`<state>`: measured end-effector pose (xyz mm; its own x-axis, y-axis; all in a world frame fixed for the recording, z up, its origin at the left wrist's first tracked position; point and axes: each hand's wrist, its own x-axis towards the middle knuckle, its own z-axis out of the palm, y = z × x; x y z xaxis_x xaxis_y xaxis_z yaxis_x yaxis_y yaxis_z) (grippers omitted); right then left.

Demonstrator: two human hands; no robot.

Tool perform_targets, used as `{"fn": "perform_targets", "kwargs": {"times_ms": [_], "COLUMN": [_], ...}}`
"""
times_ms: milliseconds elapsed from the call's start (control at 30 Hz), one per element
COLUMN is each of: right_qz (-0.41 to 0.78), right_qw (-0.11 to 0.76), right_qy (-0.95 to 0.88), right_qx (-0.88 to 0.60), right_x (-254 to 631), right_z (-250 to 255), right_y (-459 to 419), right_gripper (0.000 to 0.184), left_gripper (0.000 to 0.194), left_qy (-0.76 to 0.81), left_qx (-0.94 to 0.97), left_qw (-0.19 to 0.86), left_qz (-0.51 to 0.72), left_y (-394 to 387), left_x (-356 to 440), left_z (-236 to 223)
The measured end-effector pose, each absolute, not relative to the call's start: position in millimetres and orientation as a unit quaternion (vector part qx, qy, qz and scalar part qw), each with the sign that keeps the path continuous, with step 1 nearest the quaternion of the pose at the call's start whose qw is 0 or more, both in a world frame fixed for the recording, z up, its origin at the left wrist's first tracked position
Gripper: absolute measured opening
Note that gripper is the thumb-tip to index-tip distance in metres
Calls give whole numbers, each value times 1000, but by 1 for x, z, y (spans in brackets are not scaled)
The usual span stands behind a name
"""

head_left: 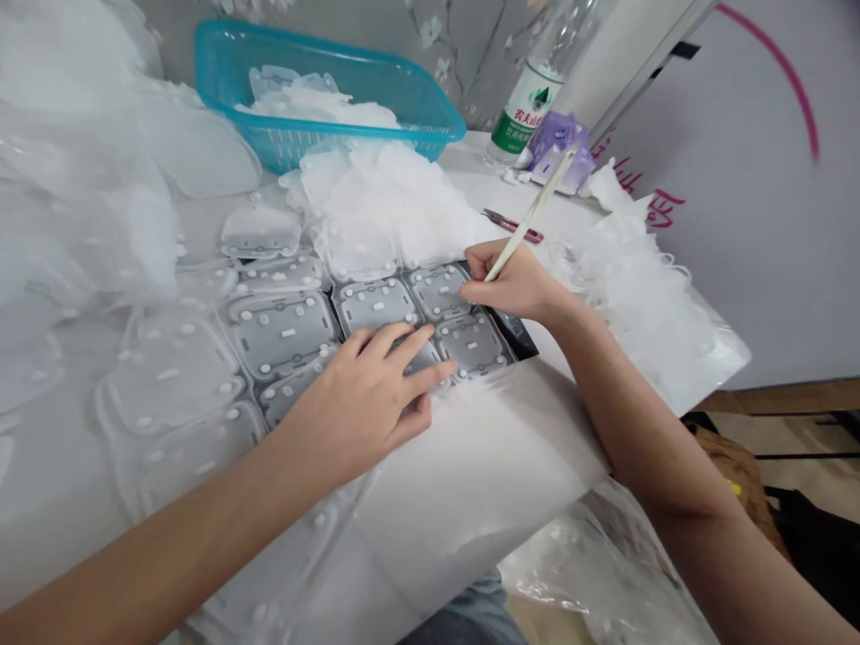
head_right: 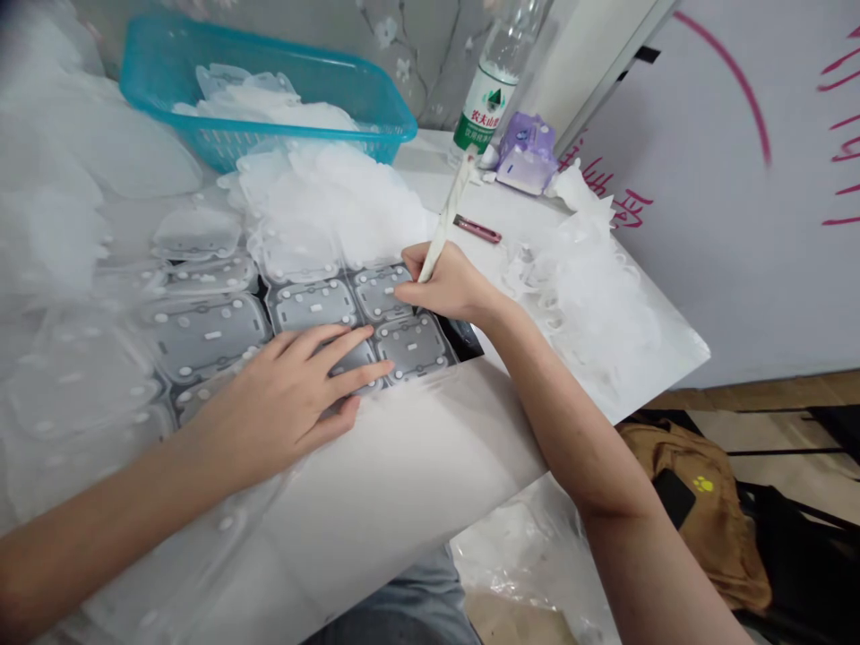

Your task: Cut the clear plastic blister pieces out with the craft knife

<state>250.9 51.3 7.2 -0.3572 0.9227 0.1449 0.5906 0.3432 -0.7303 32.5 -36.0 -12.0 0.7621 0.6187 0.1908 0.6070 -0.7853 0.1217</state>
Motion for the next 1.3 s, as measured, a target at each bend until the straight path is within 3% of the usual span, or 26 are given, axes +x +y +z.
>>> {"fn": "perform_targets", "kwargs": {"times_ms": [133, 300, 433, 533, 600, 733, 833, 933, 1033, 1133, 1233, 1300], "right_qz": [292, 259, 239, 229, 220, 181, 253, 378, 543, 613, 638, 647], "right_qw": [253, 214, 185, 184, 200, 349, 517, 586, 547, 518, 519, 519], "right_qy": [-793, -789, -770, -759, -749, -699, -626, -526, -454, -415, -382, -383], "right_qx": [-472, -514, -562, -581, -593, -598, -527, -487, -447, -428, -421, -407], "right_x": [250, 254, 265, 273, 276, 267, 236, 179, 107, 50, 29, 31], "right_z": [10, 13, 15, 20, 25, 38, 42, 35, 23, 12, -1, -8], "right_y": [49, 45, 42, 39, 37, 30, 26, 24, 28, 37, 43, 43], "right_gripper": [26, 26, 26, 30, 34, 44, 45, 55, 56, 55, 50, 43], "left_gripper": [39, 45, 42, 55, 77, 83, 86, 88, 84, 51, 50, 60], "left_qy": [328, 324, 439, 511, 572, 554, 510, 478, 474, 527, 600, 619], "left_qx": [937, 920, 880, 854, 818, 818, 837, 851, 855, 823, 772, 761], "left_qw": [56, 167, 80, 38, 40, 152, 199, 212, 188, 145, 94, 74], "left_qz": [102, 146, 164, 89, 45, -17, -13, 48, 97, 155, 189, 178], "left_y": [-39, -35, -32, -41, -50, -62, -61, -58, -58, -57, -51, -48], "left_x": [34, 21, -21, -54, -67, -71, -67, -62, -61, -72, -91, -101], "left_z": [-12, 11, 32, 25, 14, -1, -2, -2, -6, -10, -11, -10]}}
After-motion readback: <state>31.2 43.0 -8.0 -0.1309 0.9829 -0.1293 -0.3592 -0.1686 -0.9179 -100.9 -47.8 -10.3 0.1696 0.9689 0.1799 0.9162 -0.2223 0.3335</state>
